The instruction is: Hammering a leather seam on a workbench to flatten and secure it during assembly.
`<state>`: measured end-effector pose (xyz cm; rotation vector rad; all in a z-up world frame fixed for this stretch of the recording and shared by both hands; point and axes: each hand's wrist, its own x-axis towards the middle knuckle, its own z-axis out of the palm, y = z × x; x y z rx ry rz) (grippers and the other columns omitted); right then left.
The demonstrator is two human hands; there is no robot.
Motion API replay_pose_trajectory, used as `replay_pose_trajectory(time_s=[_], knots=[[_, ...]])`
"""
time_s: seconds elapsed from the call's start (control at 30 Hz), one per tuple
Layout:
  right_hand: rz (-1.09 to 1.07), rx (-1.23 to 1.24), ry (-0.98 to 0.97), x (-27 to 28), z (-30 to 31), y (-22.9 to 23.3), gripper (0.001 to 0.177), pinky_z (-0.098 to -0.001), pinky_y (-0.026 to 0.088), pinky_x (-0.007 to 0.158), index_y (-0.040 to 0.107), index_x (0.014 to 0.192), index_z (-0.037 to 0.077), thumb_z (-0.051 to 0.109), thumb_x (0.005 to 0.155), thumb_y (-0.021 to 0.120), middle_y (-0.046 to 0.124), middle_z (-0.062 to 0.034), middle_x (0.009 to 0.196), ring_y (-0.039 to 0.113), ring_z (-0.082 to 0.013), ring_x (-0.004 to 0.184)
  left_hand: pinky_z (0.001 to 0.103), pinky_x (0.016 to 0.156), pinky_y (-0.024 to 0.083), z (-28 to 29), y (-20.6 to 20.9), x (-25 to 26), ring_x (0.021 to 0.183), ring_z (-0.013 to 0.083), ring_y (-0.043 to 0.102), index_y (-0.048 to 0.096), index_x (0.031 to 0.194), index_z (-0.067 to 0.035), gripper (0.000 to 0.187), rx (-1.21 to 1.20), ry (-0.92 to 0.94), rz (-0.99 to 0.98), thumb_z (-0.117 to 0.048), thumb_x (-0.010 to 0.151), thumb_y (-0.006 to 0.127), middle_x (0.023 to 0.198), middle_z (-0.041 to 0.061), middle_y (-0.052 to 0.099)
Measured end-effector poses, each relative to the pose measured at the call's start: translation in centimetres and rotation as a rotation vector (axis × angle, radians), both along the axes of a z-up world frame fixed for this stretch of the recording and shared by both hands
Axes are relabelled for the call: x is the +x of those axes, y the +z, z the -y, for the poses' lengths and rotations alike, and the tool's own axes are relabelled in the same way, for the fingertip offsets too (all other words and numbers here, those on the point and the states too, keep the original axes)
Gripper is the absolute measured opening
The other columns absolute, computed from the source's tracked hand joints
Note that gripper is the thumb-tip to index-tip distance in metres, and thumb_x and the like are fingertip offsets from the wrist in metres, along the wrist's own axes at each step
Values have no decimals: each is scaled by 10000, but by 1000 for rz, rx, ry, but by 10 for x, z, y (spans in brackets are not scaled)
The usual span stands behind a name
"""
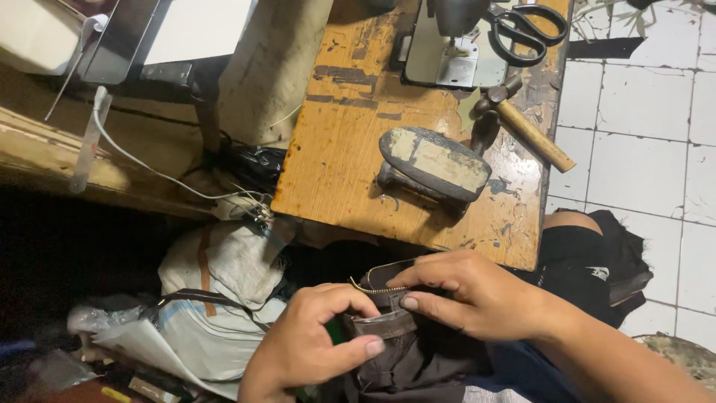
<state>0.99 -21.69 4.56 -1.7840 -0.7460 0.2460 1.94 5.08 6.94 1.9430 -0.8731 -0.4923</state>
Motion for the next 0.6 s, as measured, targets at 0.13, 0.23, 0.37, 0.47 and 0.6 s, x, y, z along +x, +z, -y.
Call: replay_pose_trajectory(time_s=[0.13, 0.23, 0.37, 0.47, 0.6], knots=[[2, -27, -70, -2, 8, 5, 270, -284, 581, 744, 717, 1153, 72, 248, 988, 595, 804, -40, 1026, 782, -175, 864, 259, 658, 545, 12, -8, -5, 694, 115, 711, 740, 911, -147, 204, 35, 155, 59, -296, 795, 819, 824, -29, 773], [8, -7, -77, -3, 11, 3, 267, -291, 576, 745, 710, 1154, 69, 245, 991, 593, 798, -50, 1000, 771, -180, 849, 249, 637, 539, 18, -8, -7, 678, 99, 701, 738, 886, -144, 193, 24, 189, 62, -285, 785, 822, 804, -33, 765], [14, -17, -94, -5, 13, 2, 268, -299, 575, 759, 714, 1147, 69, 251, 988, 598, 802, -57, 1016, 774, -193, 874, 258, 642, 538, 23, -9, -9, 671, 116, 704, 745, 847, -132, 116, -33, 211, 63, -239, 827, 785, 772, -19, 749], [-53, 0, -102, -5, 13, 0, 267, -278, 572, 749, 726, 1150, 70, 238, 978, 610, 807, -49, 1010, 757, -156, 859, 254, 628, 534, 27, -7, -11, 674, 117, 701, 745, 834, -117, 99, -83, 229, 88, -210, 854, 773, 773, -6, 752], [-26, -12, -95, -4, 14, -1, 271, -284, 580, 776, 722, 1151, 71, 244, 978, 606, 808, -52, 1042, 772, -169, 898, 289, 601, 492, 27, -5, -11, 588, 152, 646, 712, 803, -124, 167, -87, 160, 167, -239, 923, 712, 699, -13, 698]])
